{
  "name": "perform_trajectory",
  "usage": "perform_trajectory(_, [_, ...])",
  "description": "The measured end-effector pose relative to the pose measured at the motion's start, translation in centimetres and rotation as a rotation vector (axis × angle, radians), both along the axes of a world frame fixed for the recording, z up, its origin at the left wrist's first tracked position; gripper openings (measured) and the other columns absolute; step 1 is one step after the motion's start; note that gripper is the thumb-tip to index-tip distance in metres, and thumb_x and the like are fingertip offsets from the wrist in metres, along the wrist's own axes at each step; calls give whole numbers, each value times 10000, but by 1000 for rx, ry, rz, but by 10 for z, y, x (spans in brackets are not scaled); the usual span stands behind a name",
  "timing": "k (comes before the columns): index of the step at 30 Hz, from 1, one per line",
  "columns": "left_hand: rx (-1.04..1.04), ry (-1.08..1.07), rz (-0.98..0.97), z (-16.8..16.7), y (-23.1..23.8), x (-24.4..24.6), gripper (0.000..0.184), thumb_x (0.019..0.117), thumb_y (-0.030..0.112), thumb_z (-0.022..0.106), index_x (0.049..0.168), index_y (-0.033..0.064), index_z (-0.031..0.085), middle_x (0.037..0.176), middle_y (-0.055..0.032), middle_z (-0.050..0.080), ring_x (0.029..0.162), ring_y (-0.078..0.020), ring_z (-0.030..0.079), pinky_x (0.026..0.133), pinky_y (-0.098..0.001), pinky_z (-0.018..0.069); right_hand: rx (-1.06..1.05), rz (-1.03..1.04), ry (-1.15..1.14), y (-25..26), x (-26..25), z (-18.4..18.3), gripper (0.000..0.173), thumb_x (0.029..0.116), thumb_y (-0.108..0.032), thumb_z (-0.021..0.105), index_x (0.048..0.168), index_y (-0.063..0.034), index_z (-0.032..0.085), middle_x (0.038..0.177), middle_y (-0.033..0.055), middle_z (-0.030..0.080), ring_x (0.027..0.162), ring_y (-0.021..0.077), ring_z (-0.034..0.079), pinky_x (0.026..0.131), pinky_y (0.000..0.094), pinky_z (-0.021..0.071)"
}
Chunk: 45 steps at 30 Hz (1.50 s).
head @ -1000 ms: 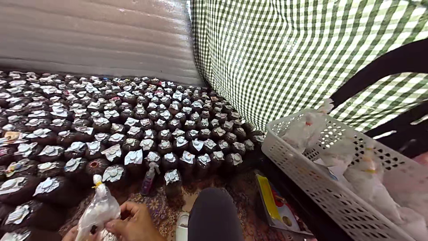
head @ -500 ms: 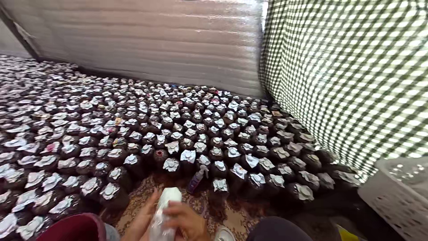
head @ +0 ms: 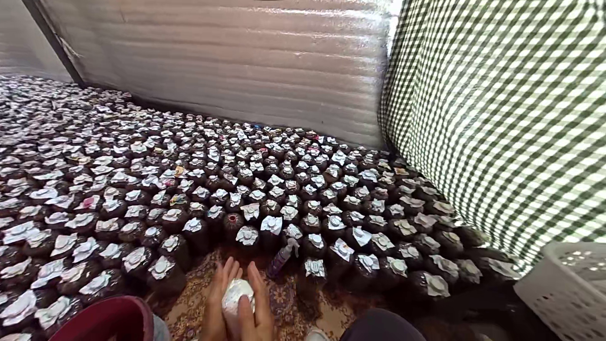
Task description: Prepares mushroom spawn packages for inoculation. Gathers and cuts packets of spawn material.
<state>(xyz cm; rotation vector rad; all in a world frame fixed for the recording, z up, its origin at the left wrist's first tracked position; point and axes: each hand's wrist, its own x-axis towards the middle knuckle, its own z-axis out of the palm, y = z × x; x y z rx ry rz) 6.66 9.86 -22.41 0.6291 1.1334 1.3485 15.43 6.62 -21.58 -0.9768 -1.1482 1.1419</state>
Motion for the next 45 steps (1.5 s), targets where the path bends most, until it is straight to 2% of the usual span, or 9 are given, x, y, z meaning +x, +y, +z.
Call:
perform_trajectory(5, [161, -97, -169, 4, -30, 31, 839, 1051, 634, 150, 1624, 26, 81, 1561, -120, 444, 1400, -156, 481, 1149, -380, 430, -133, -96, 145, 46, 29, -14, 658, 1083, -395, 275, 1577, 40, 297, 1617, 203, 374, 1490, 235, 385, 1216, 409, 344])
perform_trajectory(15, [140, -19, -174, 1, -36, 35, 419, 1056, 289, 485, 1369, 27, 391, 1088, 17, 682, 1002, -61, 679, 952, -325, 571, -57, -179, -77, 44, 37, -10, 822, 1058, -568, 286, 1630, 12, 173, 1694, 232, 159, 1578, 328, 170, 1288, 505, 182])
perform_trajectory(20, [113, 206, -74, -7, -19, 11, 262, 1055, 193, 491, 1159, -25, 592, 885, 10, 728, 834, -70, 717, 831, -317, 616, -186, 130, 18, 42, 54, -7, 726, 1078, -485, 337, 1567, 50, 321, 1575, 217, 432, 1455, 238, 438, 1201, 418, 371])
perform_trajectory(23, [169, 297, -190, 0, -14, -6, 312, 1003, 156, 566, 1268, -8, 584, 1206, -35, 714, 1080, -86, 689, 950, -312, 576, -276, 321, 96, 35, 57, -8, 656, 1093, -420, 341, 1563, 38, 332, 1547, 206, 456, 1388, 220, 496, 1159, 419, 414])
perform_trajectory(25, [255, 417, -431, 6, -14, -8, 837, 966, 272, 649, 1591, -67, 207, 1660, -232, 233, 1493, -227, 363, 1192, -376, 377, -317, 290, 188, 32, 51, -13, 718, 1083, -491, 285, 1567, 38, 309, 1549, 199, 451, 1397, 216, 485, 1171, 417, 401])
perform_trajectory(28, [246, 399, -337, 4, -7, 1, 971, 982, 384, 591, 1625, -17, -16, 1680, -253, 133, 1525, -250, 301, 1214, -398, 340, -298, 199, 216, 26, 37, -15, 776, 1073, -527, 295, 1600, 36, 202, 1590, 202, 406, 1441, 218, 444, 1190, 412, 382])
perform_trajectory(32, [251, -79, 114, 5, 25, -10, 711, 1074, 474, 308, 1619, 29, 210, 1657, -130, 320, 1515, -217, 344, 1213, -414, 340, -123, 266, 147, 3, -3, 7, 950, 1050, -474, 463, 1604, 64, -89, 1686, 286, 62, 1563, 256, 214, 1265, 424, 256])
perform_trajectory(38, [359, 50, -198, 6, -22, 45, 1044, 988, 693, 416, 1630, 39, -83, 1709, -168, 95, 1550, -215, 234, 1244, -433, 285, -266, 20, 216, 59, 40, 6, 801, 1059, -599, 234, 1645, -57, 165, 1674, 128, 300, 1518, 202, 343, 1228, 433, 324])
perform_trajectory(45, [259, -371, 87, 27, 5, 8, 732, 1064, 496, 373, 1613, 38, 216, 1580, -155, 443, 1428, -240, 485, 1137, -435, 459, -7, 186, 119, -6, 1, 24, 1122, 980, -699, 447, 1596, 101, -42, 1669, 318, 104, 1565, 257, 222, 1273, 396, 257])
